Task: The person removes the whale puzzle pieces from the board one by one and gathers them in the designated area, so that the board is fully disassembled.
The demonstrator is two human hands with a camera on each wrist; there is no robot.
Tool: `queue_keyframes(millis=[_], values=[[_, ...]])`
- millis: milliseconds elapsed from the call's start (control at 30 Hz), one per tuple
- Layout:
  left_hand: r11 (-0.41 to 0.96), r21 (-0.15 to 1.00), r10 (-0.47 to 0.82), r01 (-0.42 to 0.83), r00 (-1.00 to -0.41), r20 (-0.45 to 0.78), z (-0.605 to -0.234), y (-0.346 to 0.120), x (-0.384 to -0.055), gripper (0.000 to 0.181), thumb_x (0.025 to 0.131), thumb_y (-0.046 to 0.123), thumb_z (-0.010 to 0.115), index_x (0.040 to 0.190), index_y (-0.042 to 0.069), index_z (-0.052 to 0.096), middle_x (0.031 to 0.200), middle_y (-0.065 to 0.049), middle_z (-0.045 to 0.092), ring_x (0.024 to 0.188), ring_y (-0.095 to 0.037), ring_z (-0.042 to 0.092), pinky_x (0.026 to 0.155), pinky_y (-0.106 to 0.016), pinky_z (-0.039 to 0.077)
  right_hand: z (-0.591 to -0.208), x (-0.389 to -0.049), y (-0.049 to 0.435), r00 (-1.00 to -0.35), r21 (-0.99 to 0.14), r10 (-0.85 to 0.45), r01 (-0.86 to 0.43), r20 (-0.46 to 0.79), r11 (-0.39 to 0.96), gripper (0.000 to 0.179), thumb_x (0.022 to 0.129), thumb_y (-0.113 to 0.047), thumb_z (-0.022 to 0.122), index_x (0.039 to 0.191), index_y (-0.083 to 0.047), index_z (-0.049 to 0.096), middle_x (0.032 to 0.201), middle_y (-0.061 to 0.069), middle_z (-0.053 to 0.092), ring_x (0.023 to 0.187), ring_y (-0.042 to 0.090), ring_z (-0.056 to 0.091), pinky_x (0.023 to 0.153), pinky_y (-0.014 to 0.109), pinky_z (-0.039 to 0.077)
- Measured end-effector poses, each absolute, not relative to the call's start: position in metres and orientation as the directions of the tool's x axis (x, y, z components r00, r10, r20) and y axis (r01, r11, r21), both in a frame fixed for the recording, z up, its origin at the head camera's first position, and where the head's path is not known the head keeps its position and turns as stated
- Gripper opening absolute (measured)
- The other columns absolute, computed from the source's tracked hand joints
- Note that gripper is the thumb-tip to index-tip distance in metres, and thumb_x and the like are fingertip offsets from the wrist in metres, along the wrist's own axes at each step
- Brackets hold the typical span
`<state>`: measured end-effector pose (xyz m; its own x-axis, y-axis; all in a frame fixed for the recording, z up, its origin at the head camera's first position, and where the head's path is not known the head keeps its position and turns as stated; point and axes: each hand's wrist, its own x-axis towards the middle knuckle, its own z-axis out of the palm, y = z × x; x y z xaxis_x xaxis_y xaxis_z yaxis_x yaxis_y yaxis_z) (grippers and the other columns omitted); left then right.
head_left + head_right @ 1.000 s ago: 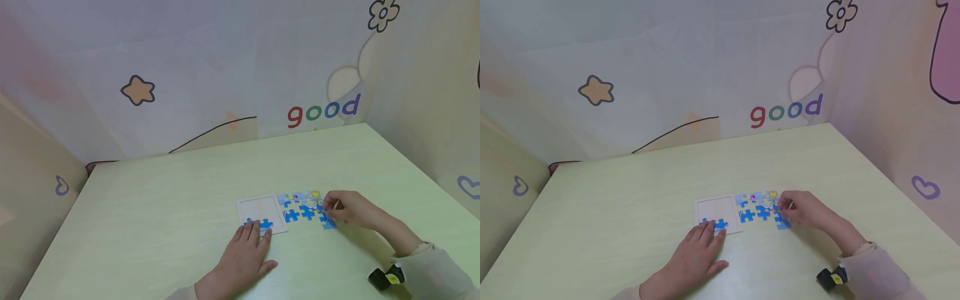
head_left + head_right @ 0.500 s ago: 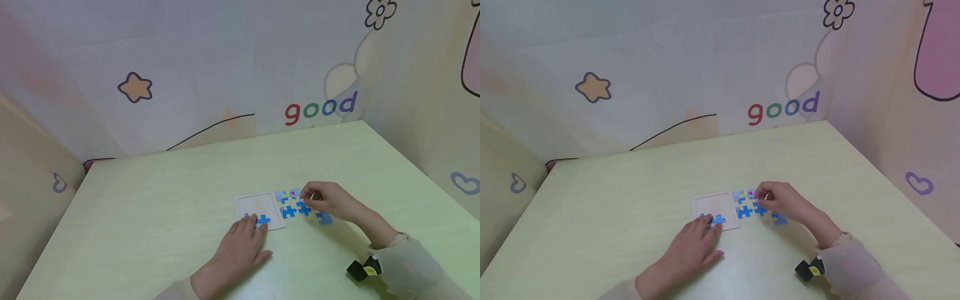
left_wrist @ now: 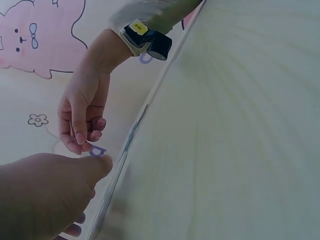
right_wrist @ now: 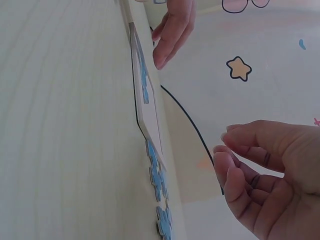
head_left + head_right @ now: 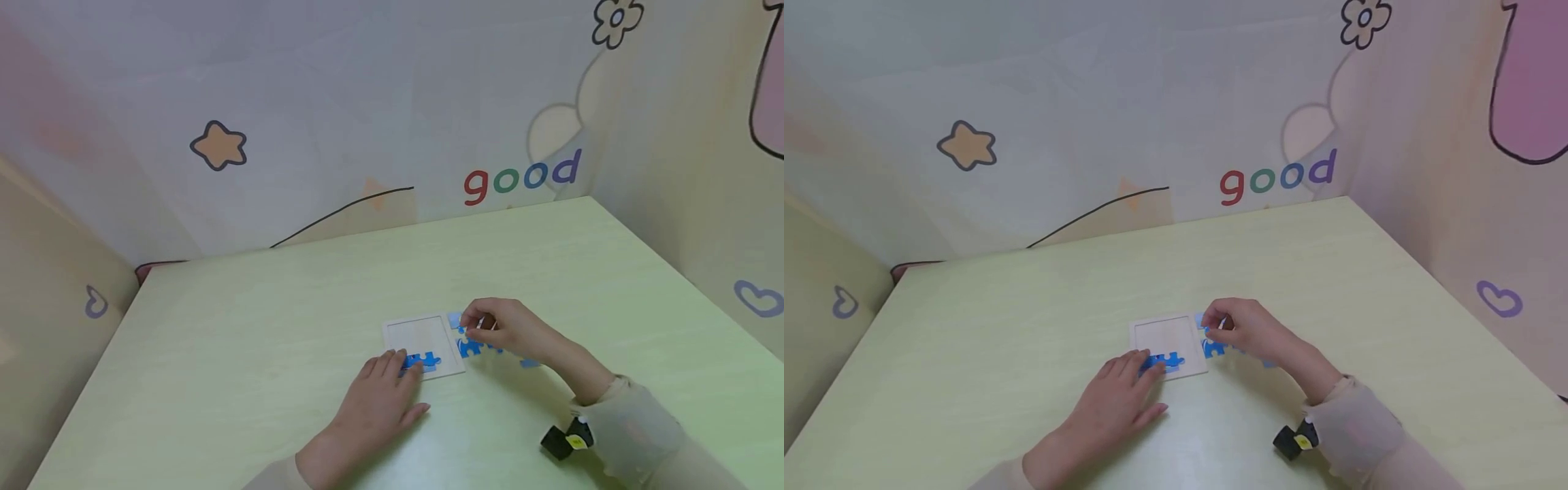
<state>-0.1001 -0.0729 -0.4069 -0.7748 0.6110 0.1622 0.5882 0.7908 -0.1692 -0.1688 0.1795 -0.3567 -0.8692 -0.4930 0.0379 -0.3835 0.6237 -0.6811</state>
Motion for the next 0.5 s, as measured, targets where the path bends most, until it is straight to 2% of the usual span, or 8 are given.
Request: queue_keyframes(millis=[167,500], values=[[0.789,-0.196,0.612,0.582,-0.768,0.186,-0.409,-0.079,-0.101,0.053,0.096,0.053,0.046,0.134,0.016,0.053,0.135,-0.012,0.055,0.126,-0.027,0.052,0.105,-0.037,0.043,-0.361,-0.17,0.17,-0.851,-0.672,-0.522,-0.414,0.047,0.614,0.012,0.087,-0.008,0.068,0.098,-0.006,0.065,0.084,-0.001,0.063,0.071,0.009,0.054,0.059,0.019,0.047],[0.777,-0.197,0.627,0.597,-0.764,0.156,-0.412,-0.083,-0.101,0.054,0.097,0.052,0.043,0.135,0.014,0.052,0.136,-0.011,0.055,0.127,-0.026,0.051,0.106,-0.037,0.042,-0.373,-0.169,0.154,-0.818,-0.674,-0.573,-0.451,0.051,0.585,0.012,0.088,-0.012,0.067,0.098,-0.007,0.066,0.089,-0.001,0.066,0.073,0.005,0.057,0.065,0.019,0.048]])
